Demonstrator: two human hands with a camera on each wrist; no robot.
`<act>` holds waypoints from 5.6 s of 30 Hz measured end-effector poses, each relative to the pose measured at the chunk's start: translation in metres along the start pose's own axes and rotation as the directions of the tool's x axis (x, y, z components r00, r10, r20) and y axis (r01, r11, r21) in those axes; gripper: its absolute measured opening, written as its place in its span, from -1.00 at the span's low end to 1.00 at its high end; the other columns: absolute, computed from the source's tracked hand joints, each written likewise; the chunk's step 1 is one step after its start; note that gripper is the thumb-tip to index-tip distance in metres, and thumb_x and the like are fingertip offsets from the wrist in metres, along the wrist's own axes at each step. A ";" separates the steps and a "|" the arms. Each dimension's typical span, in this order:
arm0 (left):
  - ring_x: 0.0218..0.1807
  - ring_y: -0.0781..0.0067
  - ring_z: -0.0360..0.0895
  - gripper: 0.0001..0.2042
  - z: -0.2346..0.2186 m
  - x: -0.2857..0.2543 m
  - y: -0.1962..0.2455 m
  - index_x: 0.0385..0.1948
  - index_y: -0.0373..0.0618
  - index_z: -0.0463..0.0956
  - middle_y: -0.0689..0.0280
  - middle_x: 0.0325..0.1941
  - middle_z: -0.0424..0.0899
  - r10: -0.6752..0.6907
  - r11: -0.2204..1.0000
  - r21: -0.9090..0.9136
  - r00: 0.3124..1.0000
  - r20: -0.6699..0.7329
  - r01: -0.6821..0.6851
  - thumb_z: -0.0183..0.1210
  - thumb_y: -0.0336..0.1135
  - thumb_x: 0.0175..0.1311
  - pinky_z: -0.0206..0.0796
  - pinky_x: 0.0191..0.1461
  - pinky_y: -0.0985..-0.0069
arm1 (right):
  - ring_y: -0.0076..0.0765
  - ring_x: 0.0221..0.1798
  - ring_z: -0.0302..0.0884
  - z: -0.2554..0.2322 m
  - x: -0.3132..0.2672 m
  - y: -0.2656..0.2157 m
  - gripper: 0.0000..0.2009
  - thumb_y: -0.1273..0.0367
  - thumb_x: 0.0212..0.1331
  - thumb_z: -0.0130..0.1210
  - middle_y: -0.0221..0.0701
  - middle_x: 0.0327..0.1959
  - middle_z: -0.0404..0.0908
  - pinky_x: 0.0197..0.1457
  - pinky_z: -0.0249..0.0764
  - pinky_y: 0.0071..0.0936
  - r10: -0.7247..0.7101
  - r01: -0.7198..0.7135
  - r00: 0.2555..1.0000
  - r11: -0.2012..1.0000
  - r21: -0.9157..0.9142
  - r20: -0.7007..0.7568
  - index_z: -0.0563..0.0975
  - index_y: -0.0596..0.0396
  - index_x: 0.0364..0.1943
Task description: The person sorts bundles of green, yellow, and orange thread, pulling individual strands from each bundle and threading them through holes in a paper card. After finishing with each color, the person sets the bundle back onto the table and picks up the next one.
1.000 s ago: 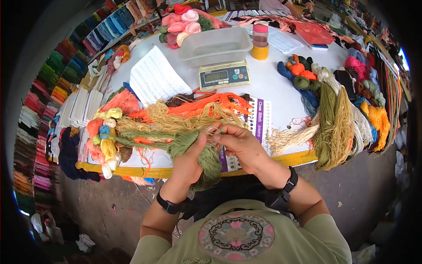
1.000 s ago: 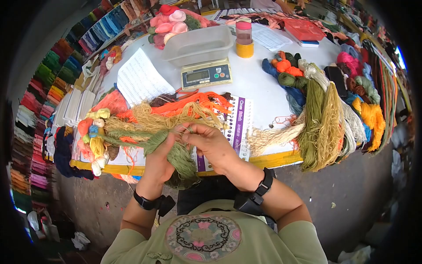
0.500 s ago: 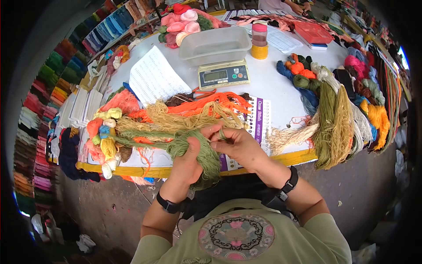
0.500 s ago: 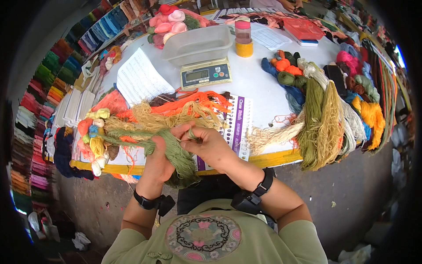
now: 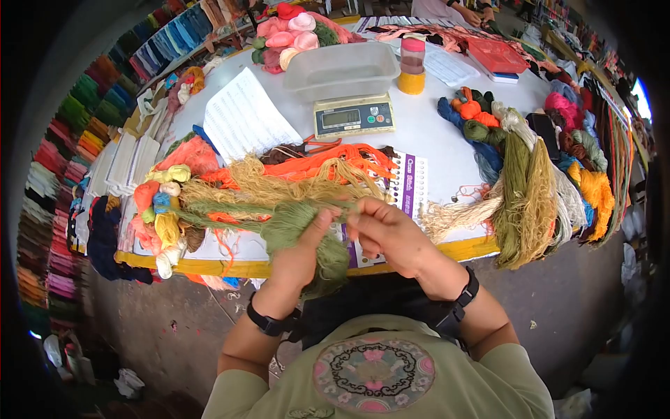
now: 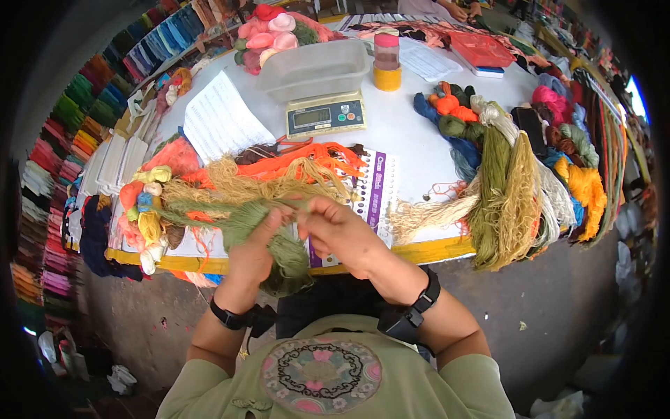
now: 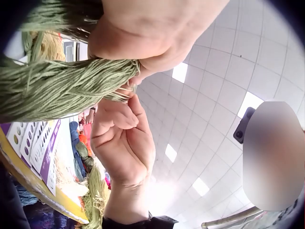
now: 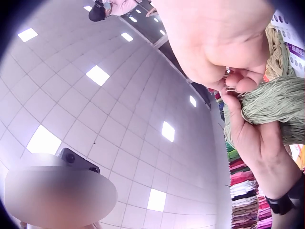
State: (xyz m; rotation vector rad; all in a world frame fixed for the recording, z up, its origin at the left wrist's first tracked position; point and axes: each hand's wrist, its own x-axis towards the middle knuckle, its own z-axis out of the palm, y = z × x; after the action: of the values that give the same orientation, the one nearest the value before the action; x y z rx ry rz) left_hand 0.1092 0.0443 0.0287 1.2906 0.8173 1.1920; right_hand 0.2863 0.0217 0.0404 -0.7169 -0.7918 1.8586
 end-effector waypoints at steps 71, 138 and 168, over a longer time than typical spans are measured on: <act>-0.56 0.64 0.36 -0.80 -0.036 0.045 -0.071 -0.24 -0.23 0.51 0.34 -0.48 0.58 -0.518 0.838 0.172 0.854 -0.048 0.518 0.14 -0.27 0.29 0.16 -0.55 0.63 | -0.16 -0.24 0.61 -0.101 0.053 0.004 -0.80 0.25 0.22 0.07 -0.30 -0.36 0.63 -0.15 0.45 -0.30 0.040 -0.083 0.996 0.283 -0.956 -0.075 0.46 -0.03 -0.13; 0.24 0.28 0.40 -0.34 -0.054 0.015 0.031 0.18 -0.27 0.31 0.11 0.20 0.45 -0.265 0.960 0.078 0.963 -0.048 0.268 -0.08 0.20 0.33 0.26 0.24 0.32 | -0.45 -0.54 0.45 -0.080 0.041 0.019 -0.90 0.44 0.04 0.22 -0.50 -0.42 0.55 -0.46 0.38 -0.50 -0.402 0.262 0.897 0.153 -0.953 0.182 0.56 -0.03 -0.34; 0.19 0.29 0.41 -0.46 0.027 -0.019 0.034 0.01 -0.31 0.46 0.15 0.09 0.51 -0.068 0.902 -0.403 0.972 0.226 0.157 -0.08 0.09 0.39 0.29 0.23 0.28 | -0.73 -0.53 0.35 0.013 -0.031 -0.001 -0.83 0.34 0.25 0.09 -0.56 -0.39 0.60 -0.48 0.26 -0.76 -0.122 0.137 0.986 0.982 0.130 -0.117 0.53 0.06 -0.14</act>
State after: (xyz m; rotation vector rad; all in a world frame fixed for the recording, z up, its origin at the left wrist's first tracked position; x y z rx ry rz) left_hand 0.1233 0.0150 0.0633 0.9761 0.4432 1.0477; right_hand 0.2882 -0.0095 0.0538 -0.6568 -0.6188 1.7231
